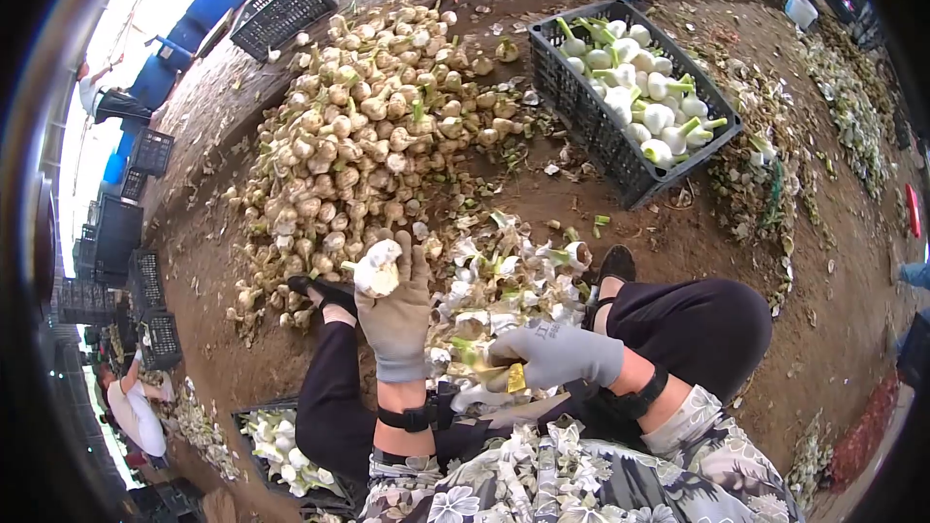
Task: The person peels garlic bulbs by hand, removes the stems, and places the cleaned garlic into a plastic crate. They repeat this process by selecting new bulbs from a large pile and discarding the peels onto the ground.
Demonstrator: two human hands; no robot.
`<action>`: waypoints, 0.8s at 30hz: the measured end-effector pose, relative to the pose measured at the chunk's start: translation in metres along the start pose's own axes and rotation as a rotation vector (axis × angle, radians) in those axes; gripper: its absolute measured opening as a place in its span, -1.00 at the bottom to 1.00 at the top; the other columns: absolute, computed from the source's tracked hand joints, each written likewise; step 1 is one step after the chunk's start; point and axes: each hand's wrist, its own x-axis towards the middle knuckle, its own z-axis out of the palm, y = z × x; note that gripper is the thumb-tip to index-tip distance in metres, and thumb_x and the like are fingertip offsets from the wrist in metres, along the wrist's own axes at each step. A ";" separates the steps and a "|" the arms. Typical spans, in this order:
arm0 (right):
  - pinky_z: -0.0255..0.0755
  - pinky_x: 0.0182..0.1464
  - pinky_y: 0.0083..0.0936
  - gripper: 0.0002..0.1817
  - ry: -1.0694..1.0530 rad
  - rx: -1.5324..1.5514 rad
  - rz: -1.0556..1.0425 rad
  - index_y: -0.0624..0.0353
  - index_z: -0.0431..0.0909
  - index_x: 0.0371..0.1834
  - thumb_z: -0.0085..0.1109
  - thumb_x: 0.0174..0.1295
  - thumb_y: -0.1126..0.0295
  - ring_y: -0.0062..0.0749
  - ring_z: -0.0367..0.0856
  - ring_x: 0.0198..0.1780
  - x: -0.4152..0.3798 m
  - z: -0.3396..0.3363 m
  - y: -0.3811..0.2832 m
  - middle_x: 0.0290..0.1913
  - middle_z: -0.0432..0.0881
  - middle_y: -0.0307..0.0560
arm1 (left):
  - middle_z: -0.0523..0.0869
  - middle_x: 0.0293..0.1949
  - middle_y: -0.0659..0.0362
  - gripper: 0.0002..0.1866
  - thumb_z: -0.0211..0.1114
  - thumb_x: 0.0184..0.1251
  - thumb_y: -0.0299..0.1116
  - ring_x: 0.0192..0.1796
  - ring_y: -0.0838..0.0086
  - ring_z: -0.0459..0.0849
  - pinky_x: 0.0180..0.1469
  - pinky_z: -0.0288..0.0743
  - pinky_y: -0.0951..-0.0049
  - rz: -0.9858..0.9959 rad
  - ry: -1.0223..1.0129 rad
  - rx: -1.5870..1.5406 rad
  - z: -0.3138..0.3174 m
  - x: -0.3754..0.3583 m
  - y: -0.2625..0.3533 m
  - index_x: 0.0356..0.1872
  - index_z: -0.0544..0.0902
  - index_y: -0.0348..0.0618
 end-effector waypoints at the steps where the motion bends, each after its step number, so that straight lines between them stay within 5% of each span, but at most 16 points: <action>1: 0.48 -0.12 -0.43 -0.79 0.162 -0.333 -0.147 0.17 0.64 -0.20 0.29 0.17 0.32 -0.34 0.64 -0.21 0.004 0.003 0.013 -0.16 0.67 -0.10 | 0.53 0.26 -0.01 -0.57 -0.05 0.47 -0.27 0.36 0.12 0.43 0.45 0.25 0.10 0.008 0.042 0.067 0.000 -0.003 0.000 0.22 0.47 -0.32; 2: 0.50 -0.11 -0.37 -0.80 0.327 -0.666 -0.292 0.17 0.64 -0.20 0.25 0.18 0.32 -0.23 0.66 -0.18 0.006 0.004 0.013 -0.08 0.66 -0.07 | 0.53 0.26 -0.01 -0.57 -0.05 0.47 -0.27 0.36 0.12 0.43 0.45 0.25 0.10 0.006 0.043 0.067 -0.001 -0.006 0.000 0.22 0.47 -0.32; 3: 0.51 -0.04 -0.31 -0.75 0.240 -0.814 -0.049 0.16 0.66 -0.21 0.27 0.13 0.25 -0.08 0.65 -0.07 0.007 -0.002 0.011 0.01 0.62 -0.01 | 0.55 0.24 -0.03 -0.58 -0.06 0.48 -0.27 0.34 0.11 0.44 0.44 0.27 0.09 -0.016 0.024 0.118 -0.001 -0.010 -0.002 0.19 0.48 -0.33; 7: 0.49 0.05 -0.26 -0.70 0.600 -0.876 -0.084 0.11 0.64 -0.08 0.27 0.09 0.34 -0.06 0.60 0.07 0.009 -0.008 -0.011 0.08 0.59 0.03 | 0.60 0.15 -0.07 -0.62 -0.08 0.50 -0.29 0.24 0.11 0.55 0.35 0.39 0.09 -0.051 0.128 0.373 0.008 -0.029 -0.019 0.10 0.53 -0.35; 9: 0.47 0.10 -0.18 -0.55 0.942 -0.840 -0.371 0.05 0.57 0.07 0.23 0.02 0.49 0.02 0.52 0.18 0.011 -0.007 -0.027 0.15 0.54 0.05 | 0.63 0.10 -0.02 -0.64 -0.09 0.53 -0.28 0.16 0.19 0.60 0.24 0.49 0.19 -0.098 0.196 0.514 0.015 -0.035 -0.026 0.07 0.55 -0.31; 10: 0.47 0.10 -0.18 -0.55 0.947 -0.841 -0.361 0.05 0.57 0.07 0.23 0.02 0.49 0.02 0.52 0.18 0.011 -0.010 -0.032 0.15 0.54 0.05 | 0.63 0.10 -0.02 -0.64 -0.09 0.53 -0.28 0.16 0.19 0.60 0.24 0.49 0.19 -0.108 0.196 0.512 0.013 -0.038 -0.028 0.07 0.55 -0.31; 12: 0.43 0.13 -0.11 -0.38 0.850 -1.015 -0.454 -0.01 0.49 0.19 0.21 -0.07 0.57 0.02 0.47 0.22 0.009 -0.013 -0.038 0.19 0.51 0.03 | 0.63 0.10 0.00 -0.64 -0.11 0.55 -0.27 0.14 0.23 0.61 0.17 0.53 0.26 -0.222 0.145 0.693 0.007 -0.046 -0.033 0.07 0.54 -0.30; 14: 0.41 0.16 -0.14 -0.47 0.851 -1.044 -0.433 0.03 0.57 0.05 0.21 -0.11 0.56 -0.05 0.50 0.20 0.009 -0.013 -0.035 0.16 0.53 -0.01 | 0.63 0.10 0.02 -0.64 -0.09 0.55 -0.24 0.09 0.25 0.62 0.13 0.54 0.30 -0.131 0.104 1.073 0.006 -0.050 -0.042 0.08 0.54 -0.26; 18: 0.40 0.13 -0.14 -0.75 0.894 -0.908 -0.422 0.10 0.63 -0.28 0.23 -0.11 0.55 -0.11 0.54 0.11 0.011 -0.014 -0.020 0.03 0.60 -0.10 | 0.63 0.12 0.02 -0.64 -0.02 0.53 -0.16 0.19 0.22 0.57 0.25 0.46 0.25 -0.112 0.071 0.789 0.019 -0.046 -0.044 0.08 0.57 -0.19; 20: 0.42 0.07 -0.16 -0.76 0.690 -0.844 -0.338 0.10 0.61 -0.28 0.33 -0.07 0.51 -0.06 0.53 0.10 0.013 -0.009 -0.004 -0.04 0.62 -0.09 | 0.60 0.17 0.00 -0.63 -0.02 0.53 -0.17 0.29 0.18 0.49 0.35 0.37 0.18 -0.087 0.131 0.262 0.022 -0.036 -0.034 0.10 0.55 -0.21; 24: 0.47 0.03 -0.30 -0.87 0.033 -0.379 -0.447 0.22 0.61 -0.29 0.30 0.12 0.44 -0.10 0.60 0.00 0.012 0.000 -0.002 -0.06 0.64 0.02 | 0.52 0.26 0.00 -0.62 -0.06 0.57 -0.14 0.35 0.20 0.42 0.44 0.29 0.17 -0.040 0.169 0.138 0.013 -0.026 -0.026 0.12 0.54 -0.20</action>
